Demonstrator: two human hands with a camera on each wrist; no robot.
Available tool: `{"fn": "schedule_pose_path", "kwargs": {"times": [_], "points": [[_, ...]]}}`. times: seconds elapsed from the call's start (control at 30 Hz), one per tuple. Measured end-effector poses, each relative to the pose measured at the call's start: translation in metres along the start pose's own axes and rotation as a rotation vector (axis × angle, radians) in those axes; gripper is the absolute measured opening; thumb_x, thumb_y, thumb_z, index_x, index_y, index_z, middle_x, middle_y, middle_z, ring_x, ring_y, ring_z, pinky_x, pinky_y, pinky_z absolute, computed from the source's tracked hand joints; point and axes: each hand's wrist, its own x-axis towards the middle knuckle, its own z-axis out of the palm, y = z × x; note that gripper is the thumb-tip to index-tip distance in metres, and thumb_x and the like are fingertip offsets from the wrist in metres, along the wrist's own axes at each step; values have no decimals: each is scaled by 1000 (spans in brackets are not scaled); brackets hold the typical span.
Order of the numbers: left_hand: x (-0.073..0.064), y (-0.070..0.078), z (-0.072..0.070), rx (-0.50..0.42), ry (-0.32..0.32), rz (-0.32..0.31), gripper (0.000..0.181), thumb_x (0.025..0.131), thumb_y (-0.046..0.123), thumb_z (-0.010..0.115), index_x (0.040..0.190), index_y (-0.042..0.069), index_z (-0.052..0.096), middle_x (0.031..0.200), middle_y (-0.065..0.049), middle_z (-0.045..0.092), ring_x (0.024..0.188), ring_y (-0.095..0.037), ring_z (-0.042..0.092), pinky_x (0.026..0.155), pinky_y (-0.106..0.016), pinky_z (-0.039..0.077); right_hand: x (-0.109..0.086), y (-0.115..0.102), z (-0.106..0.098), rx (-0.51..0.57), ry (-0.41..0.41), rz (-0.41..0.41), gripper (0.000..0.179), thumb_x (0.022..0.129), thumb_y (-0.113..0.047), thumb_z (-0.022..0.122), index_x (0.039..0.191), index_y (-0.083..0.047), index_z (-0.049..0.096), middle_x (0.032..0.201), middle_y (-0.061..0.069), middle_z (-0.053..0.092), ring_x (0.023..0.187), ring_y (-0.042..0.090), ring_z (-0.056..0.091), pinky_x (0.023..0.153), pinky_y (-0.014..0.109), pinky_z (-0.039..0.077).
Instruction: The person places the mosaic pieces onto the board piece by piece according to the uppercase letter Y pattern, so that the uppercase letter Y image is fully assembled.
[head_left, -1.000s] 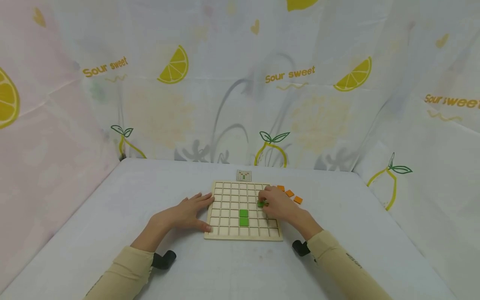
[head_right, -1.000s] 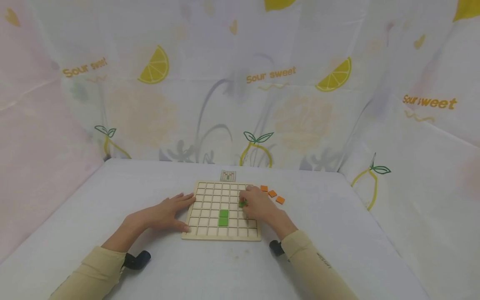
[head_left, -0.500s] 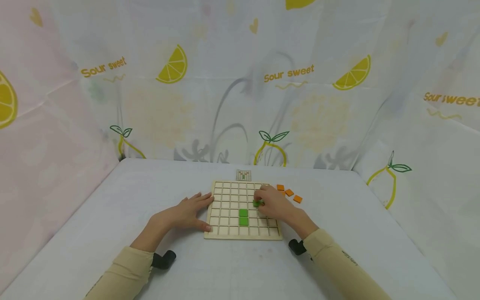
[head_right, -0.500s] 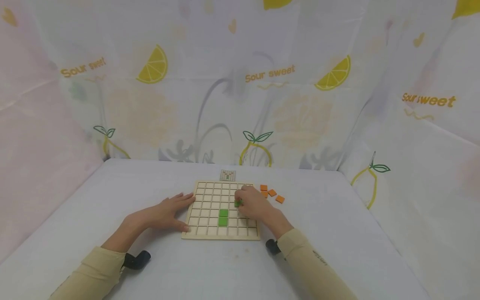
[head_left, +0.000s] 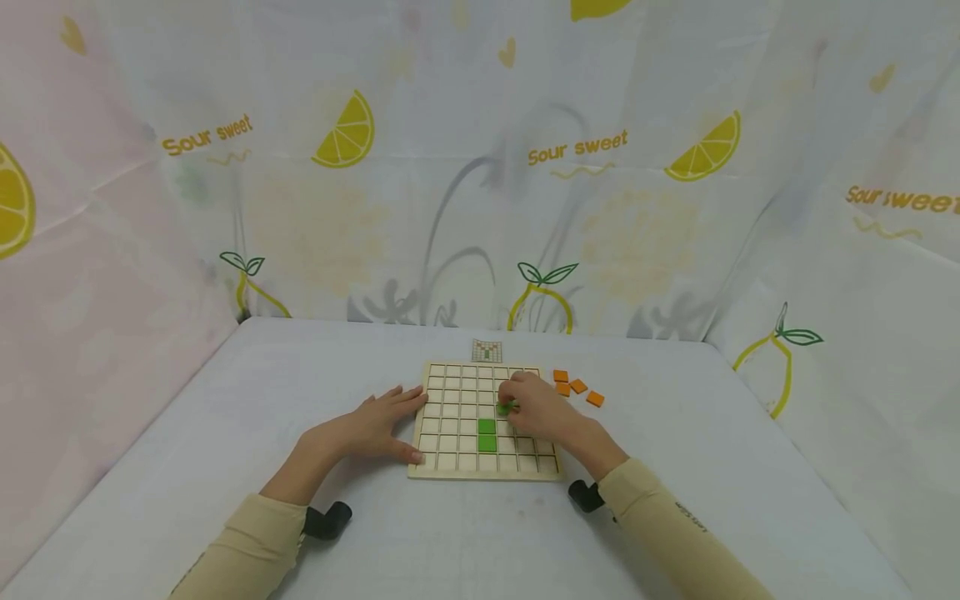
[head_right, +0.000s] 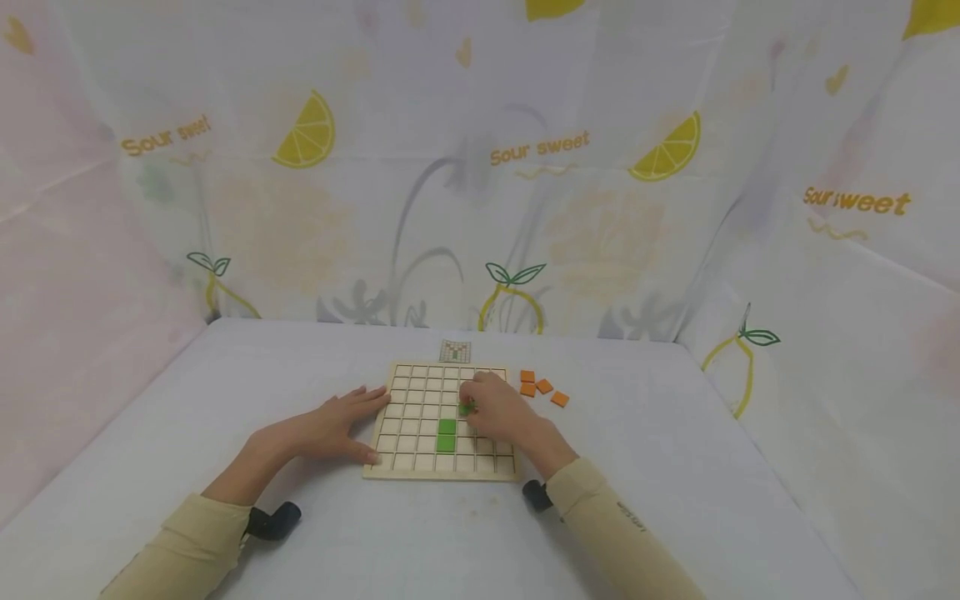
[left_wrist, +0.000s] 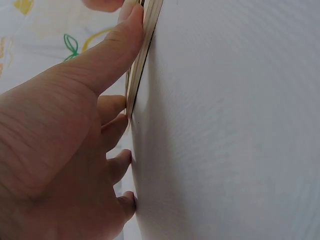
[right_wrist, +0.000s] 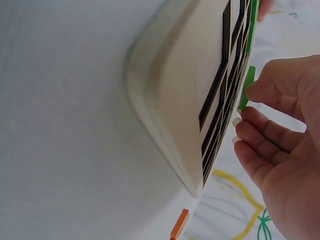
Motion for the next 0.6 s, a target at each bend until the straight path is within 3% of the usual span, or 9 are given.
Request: {"fn": "schedule_pose_path", "kwargs": {"times": [0.2, 0.6], "points": [[0, 1, 0, 2, 0, 1, 103, 79, 56, 77, 157, 8, 30, 165, -12, 24, 153, -44, 13, 118, -71, 11, 3, -5, 1, 13, -19, 24, 22, 81, 1, 60, 94, -14, 69, 92, -2, 59, 83, 13, 50, 75, 29, 46], [-1, 2, 0, 2, -2, -9, 103, 79, 56, 77, 156, 8, 30, 165, -12, 24, 153, -44, 13, 118, -71, 11, 6, -9, 4, 19, -10, -29, 19, 82, 0, 60, 94, -14, 68, 92, -1, 60, 84, 13, 49, 75, 28, 46]]}}
